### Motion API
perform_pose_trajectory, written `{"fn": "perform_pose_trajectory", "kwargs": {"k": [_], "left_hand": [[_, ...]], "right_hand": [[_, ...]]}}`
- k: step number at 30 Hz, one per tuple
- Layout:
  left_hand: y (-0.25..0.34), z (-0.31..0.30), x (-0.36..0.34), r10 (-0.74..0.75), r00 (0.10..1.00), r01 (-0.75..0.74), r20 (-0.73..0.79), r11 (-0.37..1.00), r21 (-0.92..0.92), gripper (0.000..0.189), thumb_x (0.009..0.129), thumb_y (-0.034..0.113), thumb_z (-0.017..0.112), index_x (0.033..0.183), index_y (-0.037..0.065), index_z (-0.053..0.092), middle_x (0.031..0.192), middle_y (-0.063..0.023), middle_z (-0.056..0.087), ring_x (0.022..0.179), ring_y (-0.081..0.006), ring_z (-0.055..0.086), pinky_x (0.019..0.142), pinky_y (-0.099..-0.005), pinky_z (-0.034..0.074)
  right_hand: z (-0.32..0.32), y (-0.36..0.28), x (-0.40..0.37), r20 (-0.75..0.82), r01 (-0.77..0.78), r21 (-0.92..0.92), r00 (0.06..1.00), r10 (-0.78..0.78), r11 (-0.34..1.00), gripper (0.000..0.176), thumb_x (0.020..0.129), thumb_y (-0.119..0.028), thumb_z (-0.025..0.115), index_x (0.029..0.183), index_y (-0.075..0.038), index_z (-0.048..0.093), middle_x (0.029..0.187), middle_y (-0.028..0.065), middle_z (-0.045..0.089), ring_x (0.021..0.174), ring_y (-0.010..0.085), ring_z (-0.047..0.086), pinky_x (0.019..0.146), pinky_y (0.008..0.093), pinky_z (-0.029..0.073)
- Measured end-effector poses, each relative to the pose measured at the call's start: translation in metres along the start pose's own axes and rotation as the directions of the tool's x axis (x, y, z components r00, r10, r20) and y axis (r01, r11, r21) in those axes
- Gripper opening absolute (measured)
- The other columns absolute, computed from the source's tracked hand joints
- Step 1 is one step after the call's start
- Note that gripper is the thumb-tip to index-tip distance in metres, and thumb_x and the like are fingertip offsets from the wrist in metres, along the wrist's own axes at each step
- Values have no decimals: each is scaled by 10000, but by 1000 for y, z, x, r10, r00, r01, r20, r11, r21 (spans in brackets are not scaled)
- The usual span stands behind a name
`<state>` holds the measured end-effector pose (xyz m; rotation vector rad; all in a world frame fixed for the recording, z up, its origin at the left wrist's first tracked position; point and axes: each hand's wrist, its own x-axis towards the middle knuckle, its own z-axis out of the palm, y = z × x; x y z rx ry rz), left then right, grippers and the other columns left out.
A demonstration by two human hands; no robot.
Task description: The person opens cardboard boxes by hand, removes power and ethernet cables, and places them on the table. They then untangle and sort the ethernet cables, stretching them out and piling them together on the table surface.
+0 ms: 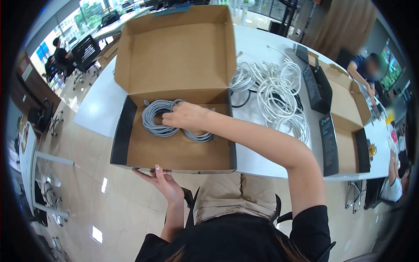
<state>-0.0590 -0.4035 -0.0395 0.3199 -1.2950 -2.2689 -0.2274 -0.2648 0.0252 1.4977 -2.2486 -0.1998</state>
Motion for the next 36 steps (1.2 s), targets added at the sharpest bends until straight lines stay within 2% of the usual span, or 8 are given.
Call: {"fn": "perform_pose_trajectory", "kwargs": {"k": [11,16,19,22,23,27,30,36], "left_hand": [[8,5,11,29,995,-35,-99,997,-62,779,886,235,547,1455,159,20,1069,-56,501,847,-133,524,637,-272,457],[-1,-8,33,14,988,-37,-151,988,-149,200,880,335,525,854,137,520,730,32,501,597,-56,461,475,-216,327],[2,-11,43,22,974,-53,-227,990,-131,244,879,376,510,840,136,530,732,30,500,588,-58,449,469,-216,308],[-4,-39,66,51,990,-64,-128,993,-101,472,866,340,531,1219,123,305,888,-14,525,699,-87,508,501,-236,392],[-6,-50,69,53,997,-58,-62,995,-81,687,858,317,546,1412,117,193,981,-35,537,771,-100,536,528,-250,436],[0,-41,81,45,985,-49,-168,999,-16,518,845,442,543,1236,123,422,903,-7,535,702,-60,524,490,-213,395],[19,-4,57,95,986,-78,-137,990,119,616,858,506,516,1314,114,383,1240,-134,478,1021,-304,549,695,-400,529],[-14,0,86,213,976,-213,54,977,-4,557,848,472,495,1187,30,525,1060,-169,611,929,-240,606,794,-418,485]], "right_hand": [[-60,-3,-12,-411,-162,-220,910,59,962,20,708,-160,625,714,-153,608,778,-19,568,756,162,590,667,319,426],[-140,28,-54,-571,-412,-21,753,328,911,272,657,-72,632,913,-128,560,859,27,521,792,219,550,660,345,395],[-175,57,-89,-682,-584,36,578,447,811,275,639,-38,627,900,-91,559,868,65,543,808,275,558,671,386,407],[-184,94,-131,-786,-724,-58,458,416,687,236,656,-32,598,882,-85,554,850,76,562,781,281,570,653,408,416],[-185,99,-147,-754,-762,-80,468,461,642,231,667,-35,601,886,-92,558,870,73,572,807,281,580,660,413,434],[-139,116,-212,-511,-882,-110,446,735,459,251,686,-66,618,929,-115,575,919,65,591,876,279,593,726,412,472],[-80,109,-248,-156,-894,-322,376,913,313,369,665,-31,626,1031,-40,579,1067,125,584,1009,321,560,823,409,490],[-24,111,-272,-150,-947,0,317,936,321,426,692,-101,649,1090,-65,501,1111,144,483,1028,340,521,775,461,501]]}}
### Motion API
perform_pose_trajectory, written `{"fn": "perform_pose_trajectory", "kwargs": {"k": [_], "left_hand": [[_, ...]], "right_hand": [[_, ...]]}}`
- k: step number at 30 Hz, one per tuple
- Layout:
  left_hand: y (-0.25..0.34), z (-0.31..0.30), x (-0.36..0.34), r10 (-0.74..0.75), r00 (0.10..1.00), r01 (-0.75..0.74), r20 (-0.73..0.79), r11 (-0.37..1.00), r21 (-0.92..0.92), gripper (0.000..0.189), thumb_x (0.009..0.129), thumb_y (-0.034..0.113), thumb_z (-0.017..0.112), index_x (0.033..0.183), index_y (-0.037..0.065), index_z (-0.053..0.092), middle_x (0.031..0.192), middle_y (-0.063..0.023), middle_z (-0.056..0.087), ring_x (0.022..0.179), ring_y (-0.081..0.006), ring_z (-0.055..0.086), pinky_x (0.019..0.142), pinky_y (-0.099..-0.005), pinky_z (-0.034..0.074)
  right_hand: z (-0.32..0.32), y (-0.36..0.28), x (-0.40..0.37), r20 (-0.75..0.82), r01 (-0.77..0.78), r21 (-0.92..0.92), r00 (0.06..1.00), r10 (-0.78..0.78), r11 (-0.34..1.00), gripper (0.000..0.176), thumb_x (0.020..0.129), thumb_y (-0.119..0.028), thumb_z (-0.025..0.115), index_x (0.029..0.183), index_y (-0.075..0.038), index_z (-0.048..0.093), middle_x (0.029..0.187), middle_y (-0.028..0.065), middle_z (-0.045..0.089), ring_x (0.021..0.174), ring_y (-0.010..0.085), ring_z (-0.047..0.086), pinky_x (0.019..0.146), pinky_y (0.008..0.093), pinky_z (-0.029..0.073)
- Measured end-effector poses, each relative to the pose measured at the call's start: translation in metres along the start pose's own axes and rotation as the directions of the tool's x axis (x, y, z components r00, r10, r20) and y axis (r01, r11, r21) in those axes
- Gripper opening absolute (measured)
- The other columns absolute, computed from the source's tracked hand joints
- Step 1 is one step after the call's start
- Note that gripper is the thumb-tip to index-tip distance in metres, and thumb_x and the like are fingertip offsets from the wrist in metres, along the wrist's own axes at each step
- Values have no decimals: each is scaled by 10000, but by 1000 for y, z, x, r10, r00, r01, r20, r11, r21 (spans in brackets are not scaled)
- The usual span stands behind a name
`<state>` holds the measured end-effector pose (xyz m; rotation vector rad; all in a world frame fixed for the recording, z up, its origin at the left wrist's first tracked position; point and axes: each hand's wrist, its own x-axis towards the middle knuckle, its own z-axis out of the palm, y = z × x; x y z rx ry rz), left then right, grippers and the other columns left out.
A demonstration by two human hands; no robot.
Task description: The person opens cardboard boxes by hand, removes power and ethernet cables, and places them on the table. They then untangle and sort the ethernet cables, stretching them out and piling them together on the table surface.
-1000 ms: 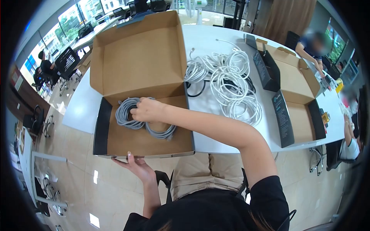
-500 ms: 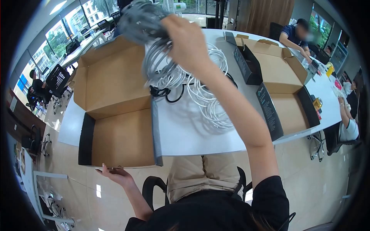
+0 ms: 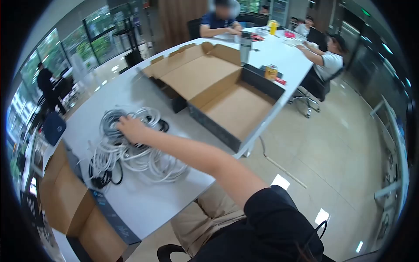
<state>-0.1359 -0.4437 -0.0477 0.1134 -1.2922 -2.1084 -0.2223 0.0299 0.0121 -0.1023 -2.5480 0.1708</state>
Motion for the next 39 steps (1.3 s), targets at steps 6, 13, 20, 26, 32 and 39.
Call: {"fn": "perform_pose_trajectory", "kwargs": {"k": [6,13,20,26,32,39], "left_hand": [[13,24,-9,-32,999,33,14,997,-72,477,847,410,503,1113,19,563,961,-146,635,839,-214,610,717,-390,482],[2,41,-15,-66,994,72,84,994,-80,478,828,402,507,1114,25,570,1006,-152,615,891,-235,593,741,-402,479],[-11,50,-11,-118,982,132,146,987,-93,480,808,394,511,1115,31,578,1050,-159,595,944,-257,576,766,-413,475],[-7,14,12,-148,984,158,96,981,-110,483,792,387,514,1116,37,584,1088,-164,578,989,-275,561,786,-423,472],[10,-88,66,-157,922,89,-353,975,-202,499,746,418,517,1106,80,581,1119,-135,554,1043,-272,528,825,-422,451],[20,-125,61,-13,980,-43,-198,961,-275,197,838,292,404,785,130,504,857,-22,569,836,-146,586,696,-334,503]], "right_hand": [[-1,-3,4,82,-79,8,994,78,997,537,699,-131,657,1193,-89,451,1141,142,479,1054,345,515,835,489,457],[-55,13,3,232,47,145,969,-80,988,718,653,-110,687,1308,-119,392,1203,135,470,1045,334,549,849,424,484],[-99,0,2,88,214,125,970,-225,969,672,667,-99,646,1299,-145,422,1165,127,491,1036,326,557,821,414,497],[-78,-29,15,-21,385,52,923,-384,922,575,703,-132,639,1254,-123,473,1180,126,492,1072,306,535,853,396,490],[-54,-80,25,-118,495,155,868,-482,855,454,820,-158,599,1256,-130,477,1291,119,481,1201,313,454,1005,417,389],[-20,-191,53,-148,603,262,796,-586,753,468,812,-286,644,1213,-94,497,1224,115,510,1134,275,490,893,386,453]]}}
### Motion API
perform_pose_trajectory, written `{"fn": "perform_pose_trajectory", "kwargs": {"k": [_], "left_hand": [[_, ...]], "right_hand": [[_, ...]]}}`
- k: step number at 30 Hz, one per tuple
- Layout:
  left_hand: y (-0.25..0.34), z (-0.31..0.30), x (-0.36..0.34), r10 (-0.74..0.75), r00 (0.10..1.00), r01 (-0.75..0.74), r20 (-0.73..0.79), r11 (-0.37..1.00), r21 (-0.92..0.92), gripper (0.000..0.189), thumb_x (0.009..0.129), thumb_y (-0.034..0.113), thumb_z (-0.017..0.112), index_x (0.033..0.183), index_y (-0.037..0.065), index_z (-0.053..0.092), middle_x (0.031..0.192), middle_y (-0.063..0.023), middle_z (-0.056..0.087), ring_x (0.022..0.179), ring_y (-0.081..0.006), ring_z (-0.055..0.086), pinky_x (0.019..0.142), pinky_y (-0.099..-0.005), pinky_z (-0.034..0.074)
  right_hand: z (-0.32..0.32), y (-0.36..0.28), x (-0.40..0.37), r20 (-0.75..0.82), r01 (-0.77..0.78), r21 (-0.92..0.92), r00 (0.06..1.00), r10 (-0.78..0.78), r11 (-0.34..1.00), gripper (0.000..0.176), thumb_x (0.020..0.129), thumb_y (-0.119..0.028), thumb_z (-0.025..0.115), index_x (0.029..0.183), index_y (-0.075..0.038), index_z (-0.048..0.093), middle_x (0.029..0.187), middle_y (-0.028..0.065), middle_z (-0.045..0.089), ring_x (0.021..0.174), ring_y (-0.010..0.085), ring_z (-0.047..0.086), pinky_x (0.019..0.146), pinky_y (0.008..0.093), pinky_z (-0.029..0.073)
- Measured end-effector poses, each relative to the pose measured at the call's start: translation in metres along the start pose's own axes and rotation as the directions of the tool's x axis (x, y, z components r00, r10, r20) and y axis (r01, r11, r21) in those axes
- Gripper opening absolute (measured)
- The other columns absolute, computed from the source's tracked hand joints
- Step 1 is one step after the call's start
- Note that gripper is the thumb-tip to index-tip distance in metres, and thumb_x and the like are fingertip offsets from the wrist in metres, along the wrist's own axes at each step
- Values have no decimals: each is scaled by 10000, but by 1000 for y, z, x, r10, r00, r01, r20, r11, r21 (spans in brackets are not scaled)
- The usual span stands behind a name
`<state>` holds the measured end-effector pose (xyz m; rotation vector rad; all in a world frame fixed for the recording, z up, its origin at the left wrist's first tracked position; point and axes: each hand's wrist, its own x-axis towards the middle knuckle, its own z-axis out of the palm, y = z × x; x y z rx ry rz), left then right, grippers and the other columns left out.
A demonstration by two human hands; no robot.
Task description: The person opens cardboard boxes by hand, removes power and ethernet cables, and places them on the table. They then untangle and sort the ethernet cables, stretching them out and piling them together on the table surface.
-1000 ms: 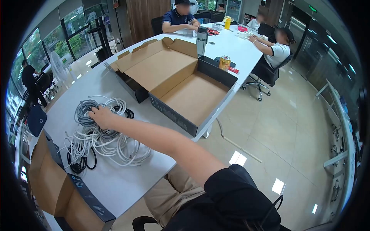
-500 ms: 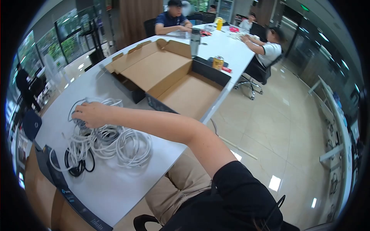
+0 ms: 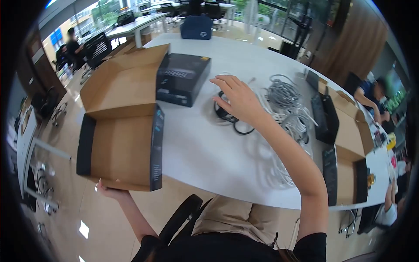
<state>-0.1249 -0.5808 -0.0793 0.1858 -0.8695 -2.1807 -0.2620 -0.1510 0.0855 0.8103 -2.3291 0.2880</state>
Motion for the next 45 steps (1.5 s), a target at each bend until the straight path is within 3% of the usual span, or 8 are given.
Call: {"fn": "perform_pose_trajectory", "kwargs": {"k": [4,12,20,23,26,36,44,45], "left_hand": [[7,38,-1,9,971,-14,-237,1000,-20,223,843,249,394,638,174,350,711,12,519,807,-124,578,741,-335,496],[0,37,27,-10,989,14,-149,1000,23,361,824,310,454,1062,58,556,1086,-70,556,1022,-193,564,814,-356,500],[-14,49,51,-38,964,61,-261,995,78,367,812,414,491,991,99,543,980,-41,544,899,-146,570,721,-301,482],[-24,29,80,-25,974,60,-227,987,150,417,804,419,527,1104,134,485,1155,-85,471,1135,-224,477,871,-410,448],[-23,60,77,148,967,-101,-208,970,220,466,785,410,583,1093,134,371,1180,-77,407,1085,-208,464,766,-366,462],[-31,57,128,190,966,-139,-178,954,266,830,777,363,637,1380,139,114,1350,-127,279,1250,-288,336,1017,-475,332],[-20,46,162,20,982,75,-190,873,482,1003,777,431,677,1452,113,7,1440,-135,212,1312,-309,299,1064,-452,287],[-18,54,154,168,970,-38,-175,819,573,938,799,412,660,1447,99,58,1447,-137,211,1312,-312,301,1068,-451,279]], "right_hand": [[66,-27,25,59,-40,15,997,39,999,598,809,-395,642,1268,-58,459,1311,157,453,1231,307,422,932,407,441],[159,-28,67,94,-201,-245,969,230,948,639,848,-442,583,1341,-67,428,1361,208,424,1250,372,420,918,453,454],[154,1,69,155,-277,-281,932,328,919,566,864,-376,583,1311,-56,450,1318,205,464,1207,366,467,862,448,481],[147,19,65,187,-282,-321,917,352,904,557,869,-357,582,1316,-56,441,1310,201,466,1203,363,473,841,445,486],[134,31,58,224,-261,-386,904,364,885,552,876,-339,572,1329,-59,426,1294,198,470,1180,347,498,830,433,488],[109,66,38,251,-241,-489,882,399,839,520,866,-319,587,1312,-88,449,1249,145,514,1029,255,585,745,390,513],[99,93,38,294,-328,-408,837,462,852,554,852,-333,606,1337,-141,419,1364,130,440,1201,279,490,861,469,476],[100,93,37,288,-336,-399,838,464,853,577,841,-348,618,1340,-141,415,1366,135,437,1206,286,484,871,468,475]]}}
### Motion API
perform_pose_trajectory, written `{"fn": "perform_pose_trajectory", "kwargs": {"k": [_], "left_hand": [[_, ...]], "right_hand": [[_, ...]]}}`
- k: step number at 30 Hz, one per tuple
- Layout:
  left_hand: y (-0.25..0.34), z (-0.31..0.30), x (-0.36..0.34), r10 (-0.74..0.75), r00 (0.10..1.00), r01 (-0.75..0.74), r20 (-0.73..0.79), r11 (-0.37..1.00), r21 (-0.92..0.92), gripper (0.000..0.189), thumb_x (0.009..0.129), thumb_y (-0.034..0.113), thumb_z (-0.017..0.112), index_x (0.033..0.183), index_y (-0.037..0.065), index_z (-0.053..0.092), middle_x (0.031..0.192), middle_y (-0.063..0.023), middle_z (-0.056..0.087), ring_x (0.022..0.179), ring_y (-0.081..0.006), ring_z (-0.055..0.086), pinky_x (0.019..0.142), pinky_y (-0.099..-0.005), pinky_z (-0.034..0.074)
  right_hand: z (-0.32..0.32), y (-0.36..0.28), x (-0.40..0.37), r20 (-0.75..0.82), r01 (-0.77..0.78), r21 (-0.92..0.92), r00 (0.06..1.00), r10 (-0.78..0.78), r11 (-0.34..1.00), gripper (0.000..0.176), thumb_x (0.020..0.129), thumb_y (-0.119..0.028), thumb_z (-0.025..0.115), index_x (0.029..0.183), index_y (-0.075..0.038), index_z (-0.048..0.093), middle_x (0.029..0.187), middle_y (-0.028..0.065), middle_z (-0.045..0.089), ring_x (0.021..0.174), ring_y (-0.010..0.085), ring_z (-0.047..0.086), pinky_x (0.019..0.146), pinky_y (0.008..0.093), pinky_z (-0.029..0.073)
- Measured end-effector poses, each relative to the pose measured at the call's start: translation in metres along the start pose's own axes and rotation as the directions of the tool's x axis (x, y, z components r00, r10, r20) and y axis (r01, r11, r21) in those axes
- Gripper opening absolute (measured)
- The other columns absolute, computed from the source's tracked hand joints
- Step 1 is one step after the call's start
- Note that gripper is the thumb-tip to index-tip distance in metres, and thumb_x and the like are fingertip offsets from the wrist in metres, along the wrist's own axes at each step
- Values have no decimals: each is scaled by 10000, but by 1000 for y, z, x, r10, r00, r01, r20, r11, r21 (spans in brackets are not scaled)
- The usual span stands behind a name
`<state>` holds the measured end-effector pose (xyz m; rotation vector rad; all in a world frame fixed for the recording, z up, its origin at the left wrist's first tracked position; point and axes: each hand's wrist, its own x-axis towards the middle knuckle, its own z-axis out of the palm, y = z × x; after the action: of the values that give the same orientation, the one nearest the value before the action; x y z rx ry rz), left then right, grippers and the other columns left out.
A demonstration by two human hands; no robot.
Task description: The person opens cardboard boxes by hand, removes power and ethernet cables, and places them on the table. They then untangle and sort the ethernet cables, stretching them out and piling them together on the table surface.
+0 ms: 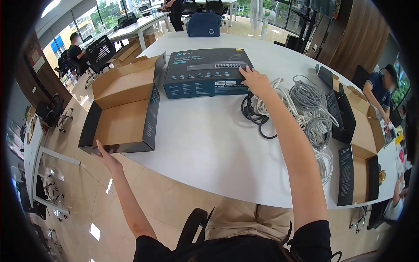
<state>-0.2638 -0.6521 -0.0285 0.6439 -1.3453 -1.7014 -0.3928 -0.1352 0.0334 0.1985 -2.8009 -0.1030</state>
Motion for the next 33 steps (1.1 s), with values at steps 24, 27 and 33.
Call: {"fn": "perform_pose_trajectory", "kwargs": {"k": [24,27,33], "left_hand": [[-81,233,-127,141,802,-255,581,960,120,935,673,95,783,1409,-9,216,1386,-172,346,1298,-276,319,1085,-347,227],[-93,234,-116,173,789,-222,589,975,10,850,713,98,782,1379,6,262,1383,-171,348,1266,-247,360,1066,-344,268],[-60,238,-113,553,581,-601,597,786,-143,707,705,129,810,1282,-47,442,1129,-172,508,953,-228,574,821,-337,510]], "right_hand": [[33,31,-11,-40,-244,600,942,333,762,928,645,-310,817,1419,-179,323,1354,379,307,1309,412,315,1065,431,315],[46,37,-12,-188,-44,725,947,259,687,989,615,-270,830,1383,22,278,1219,262,530,1119,407,527,965,414,416],[19,48,9,-402,180,872,794,456,456,976,565,-238,841,1375,-66,323,1152,227,577,1066,351,576,920,373,451]]}}
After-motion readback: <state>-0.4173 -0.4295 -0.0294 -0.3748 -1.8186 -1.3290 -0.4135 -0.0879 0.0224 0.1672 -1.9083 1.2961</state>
